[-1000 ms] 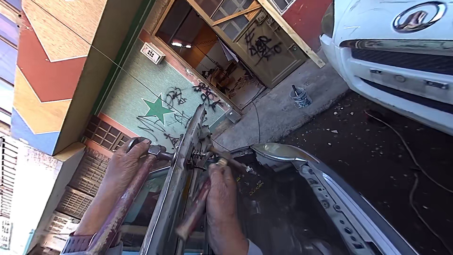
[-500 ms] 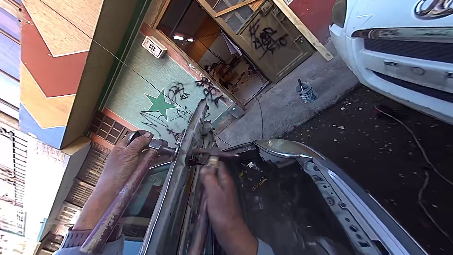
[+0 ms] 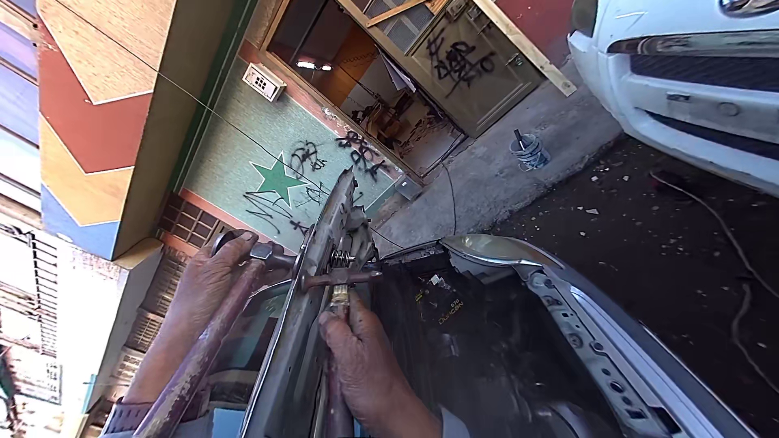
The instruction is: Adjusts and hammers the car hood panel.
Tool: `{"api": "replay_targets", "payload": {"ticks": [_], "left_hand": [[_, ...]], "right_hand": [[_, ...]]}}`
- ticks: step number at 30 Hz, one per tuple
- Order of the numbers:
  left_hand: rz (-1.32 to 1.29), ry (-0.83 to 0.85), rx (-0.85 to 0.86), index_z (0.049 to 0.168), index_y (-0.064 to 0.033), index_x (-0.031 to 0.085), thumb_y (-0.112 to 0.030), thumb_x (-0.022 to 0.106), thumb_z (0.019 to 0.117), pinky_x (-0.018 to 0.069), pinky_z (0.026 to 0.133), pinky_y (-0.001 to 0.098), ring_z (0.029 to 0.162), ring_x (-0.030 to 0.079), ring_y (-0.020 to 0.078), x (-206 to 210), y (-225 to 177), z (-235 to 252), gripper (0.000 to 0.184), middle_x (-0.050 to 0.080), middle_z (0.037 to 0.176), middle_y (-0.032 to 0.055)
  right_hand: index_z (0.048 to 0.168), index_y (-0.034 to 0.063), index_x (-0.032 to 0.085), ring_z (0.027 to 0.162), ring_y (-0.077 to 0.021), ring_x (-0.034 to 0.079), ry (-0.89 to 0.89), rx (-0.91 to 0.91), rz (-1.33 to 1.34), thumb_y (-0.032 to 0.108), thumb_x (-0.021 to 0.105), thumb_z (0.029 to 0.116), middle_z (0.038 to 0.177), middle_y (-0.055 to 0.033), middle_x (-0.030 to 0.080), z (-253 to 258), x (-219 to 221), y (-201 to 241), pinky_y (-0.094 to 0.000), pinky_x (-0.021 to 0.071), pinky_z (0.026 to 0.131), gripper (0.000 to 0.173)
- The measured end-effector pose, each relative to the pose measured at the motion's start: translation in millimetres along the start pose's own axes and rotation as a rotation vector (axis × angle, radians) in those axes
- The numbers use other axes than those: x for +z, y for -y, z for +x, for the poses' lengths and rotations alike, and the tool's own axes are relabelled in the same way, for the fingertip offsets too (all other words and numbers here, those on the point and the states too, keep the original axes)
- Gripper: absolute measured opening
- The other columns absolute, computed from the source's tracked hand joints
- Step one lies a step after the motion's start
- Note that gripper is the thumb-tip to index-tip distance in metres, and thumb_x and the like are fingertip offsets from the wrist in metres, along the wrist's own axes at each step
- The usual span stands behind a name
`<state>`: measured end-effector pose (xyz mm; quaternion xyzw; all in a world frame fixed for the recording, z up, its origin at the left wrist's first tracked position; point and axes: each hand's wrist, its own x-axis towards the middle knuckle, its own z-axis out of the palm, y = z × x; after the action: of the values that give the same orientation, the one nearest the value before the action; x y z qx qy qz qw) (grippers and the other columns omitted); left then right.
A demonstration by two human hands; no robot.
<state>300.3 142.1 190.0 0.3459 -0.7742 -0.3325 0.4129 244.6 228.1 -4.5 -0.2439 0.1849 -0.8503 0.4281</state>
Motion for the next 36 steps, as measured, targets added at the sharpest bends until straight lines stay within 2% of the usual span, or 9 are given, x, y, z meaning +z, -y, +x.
{"api": "replay_targets", "payload": {"ticks": [4, 7, 9, 13, 17, 22, 27, 31, 36], "left_hand": [[-0.045, 0.01, -0.035, 0.12, 0.0018, 0.056, -0.014, 0.051, 0.1071, 0.0648, 0.067, 0.0512, 0.078, 0.074, 0.0338, 4.7, -3.9, -13.7, 0.021, 0.071, 0.094, 0.0218], [-0.013, -0.019, -0.016, 0.12, 0.0014, 0.056, -0.016, 0.051, 0.1073, 0.0647, 0.068, 0.0504, 0.079, 0.074, 0.0319, 3.1, -4.3, -15.8, 0.022, 0.071, 0.094, 0.0203], [-0.019, -0.006, -0.015, 0.12, 0.001, 0.057, -0.016, 0.051, 0.1075, 0.0649, 0.069, 0.0519, 0.079, 0.074, 0.0325, -0.3, -6.1, -15.4, 0.022, 0.071, 0.094, 0.0206], [-0.045, 0.03, -0.044, 0.123, 0.0012, 0.055, -0.016, 0.05, 0.1081, 0.0649, 0.069, 0.053, 0.081, 0.074, 0.0352, -2.5, -5.1, -20.0, 0.023, 0.07, 0.098, 0.0233], [0.027, -0.005, -0.042, 0.124, -0.0005, 0.055, -0.019, 0.052, 0.1072, 0.0648, 0.069, 0.0515, 0.079, 0.073, 0.0315, -6.4, -8.8, -18.9, 0.025, 0.07, 0.096, 0.0203], [0.009, 0.022, -0.065, 0.126, 0.003, 0.054, -0.015, 0.051, 0.1073, 0.0649, 0.069, 0.0544, 0.083, 0.075, 0.0392, -9.0, -9.6, -26.0, 0.026, 0.071, 0.099, 0.0268], [0.049, -0.013, -0.046, 0.127, 0.0004, 0.055, -0.018, 0.054, 0.1067, 0.0651, 0.07, 0.0529, 0.082, 0.074, 0.0358, -12.5, -12.1, -28.4, 0.027, 0.071, 0.099, 0.0237], [0.008, 0.022, -0.088, 0.126, 0.0029, 0.052, -0.016, 0.049, 0.1087, 0.0648, 0.07, 0.0561, 0.081, 0.074, 0.0407, -11.8, -15.7, -37.8, 0.026, 0.07, 0.098, 0.0277], [0.056, 0.008, -0.043, 0.125, 0.0017, 0.055, -0.019, 0.051, 0.1078, 0.0646, 0.073, 0.0563, 0.084, 0.074, 0.0396, -21.9, -13.8, -40.2, 0.027, 0.071, 0.1, 0.0264]], "right_hand": [[0.122, -0.0021, 0.052, 0.057, -0.0201, 0.061, -0.37, -0.091, 0.161, 0.018, 0.049, 0.1066, 0.072, -0.0098, 0.059, -3.7, 1.7, 0.3, -0.0357, 0.0556, 0.052, 0.026], [0.14, -0.0012, 0.048, 0.066, -0.0156, 0.063, -0.086, -0.057, -0.091, 0.022, 0.054, 0.1033, 0.082, -0.0061, 0.063, -14.5, 7.6, -0.6, -0.0353, 0.0586, 0.062, 0.044], [0.132, 0.002, 0.051, 0.058, -0.0157, 0.058, -0.036, -0.023, -0.011, 0.022, 0.055, 0.1021, 0.075, -0.0042, 0.058, -14.6, 6.9, -1.2, -0.034, 0.0546, 0.053, 0.036], [0.127, -0.0024, 0.051, 0.057, -0.0224, 0.063, -0.447, -0.115, 0.212, 0.019, 0.05, 0.1077, 0.073, -0.0124, 0.06, -3.3, 3.1, 4.7, -0.038, 0.058, 0.051, 0.029], [0.134, 0.0002, 0.049, 0.061, -0.0153, 0.06, -0.038, 0.008, -0.009, 0.022, 0.054, 0.103, 0.078, -0.0049, 0.059, -19.8, 14.3, -3.1, -0.0348, 0.0566, 0.057, 0.039], [0.125, -0.0016, 0.051, 0.054, -0.0217, 0.061, -0.393, -0.057, 0.218, 0.02, 0.049, 0.1076, 0.07, -0.011, 0.059, -9.4, 3.6, 1.5, -0.0378, 0.0563, 0.049, 0.027], [0.133, -0.0001, 0.051, 0.063, -0.0172, 0.061, -0.005, -0.003, -0.065, 0.02, 0.056, 0.1025, 0.078, -0.0059, 0.06, -32.2, 10.5, -4.3, -0.0373, 0.0572, 0.058, 0.037], [0.126, -0.001, 0.05, 0.053, -0.0245, 0.063, -0.376, -0.014, 0.188, 0.02, 0.05, 0.108, 0.07, -0.0126, 0.06, -17.8, 2.1, -2.2, -0.0419, 0.0586, 0.047, 0.028], [0.134, -0.0045, 0.049, 0.062, -0.017, 0.062, 0.009, -0.035, -0.108, 0.017, 0.057, 0.1025, 0.077, -0.0061, 0.061, -52.3, 13.5, -13.2, -0.0374, 0.0577, 0.058, 0.039]]}}
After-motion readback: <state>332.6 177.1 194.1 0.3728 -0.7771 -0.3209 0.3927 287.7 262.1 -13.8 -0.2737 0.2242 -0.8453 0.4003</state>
